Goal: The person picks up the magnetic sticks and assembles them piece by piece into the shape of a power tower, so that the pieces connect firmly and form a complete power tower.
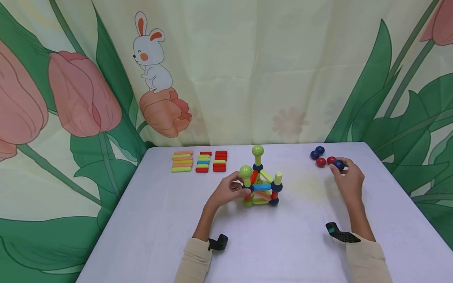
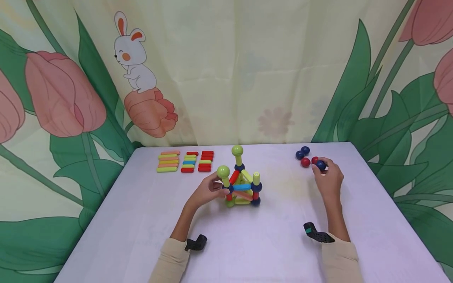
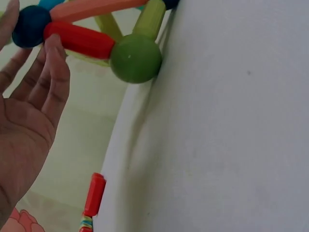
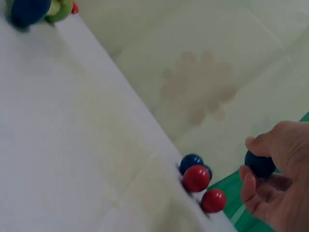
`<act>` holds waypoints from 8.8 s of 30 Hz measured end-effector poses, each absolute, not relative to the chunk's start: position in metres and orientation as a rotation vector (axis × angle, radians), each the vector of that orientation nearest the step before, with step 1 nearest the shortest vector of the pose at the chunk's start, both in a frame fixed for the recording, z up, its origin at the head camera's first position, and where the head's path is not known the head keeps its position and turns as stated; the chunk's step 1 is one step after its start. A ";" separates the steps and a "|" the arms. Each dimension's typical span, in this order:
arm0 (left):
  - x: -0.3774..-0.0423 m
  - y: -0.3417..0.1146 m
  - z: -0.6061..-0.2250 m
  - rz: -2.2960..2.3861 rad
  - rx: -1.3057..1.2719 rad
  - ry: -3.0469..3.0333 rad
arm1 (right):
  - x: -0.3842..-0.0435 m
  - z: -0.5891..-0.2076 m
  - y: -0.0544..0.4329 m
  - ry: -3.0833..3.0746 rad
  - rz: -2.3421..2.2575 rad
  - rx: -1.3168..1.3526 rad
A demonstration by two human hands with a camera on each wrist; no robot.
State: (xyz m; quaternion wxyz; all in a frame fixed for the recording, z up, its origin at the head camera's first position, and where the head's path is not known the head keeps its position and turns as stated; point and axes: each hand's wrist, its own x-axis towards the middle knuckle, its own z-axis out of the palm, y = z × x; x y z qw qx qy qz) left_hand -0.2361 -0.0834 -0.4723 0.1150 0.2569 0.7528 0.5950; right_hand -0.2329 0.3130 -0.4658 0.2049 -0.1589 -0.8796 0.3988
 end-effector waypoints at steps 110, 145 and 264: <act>-0.259 -0.063 -0.425 1.954 0.421 2.397 | -0.236 -0.399 0.177 -2.408 1.734 0.611; -0.269 -0.063 -0.446 1.910 0.502 2.182 | -0.251 -0.414 0.175 -2.468 1.781 0.601; -0.209 -0.017 -0.417 2.018 0.339 2.273 | -0.244 -0.462 0.240 -2.688 1.927 0.681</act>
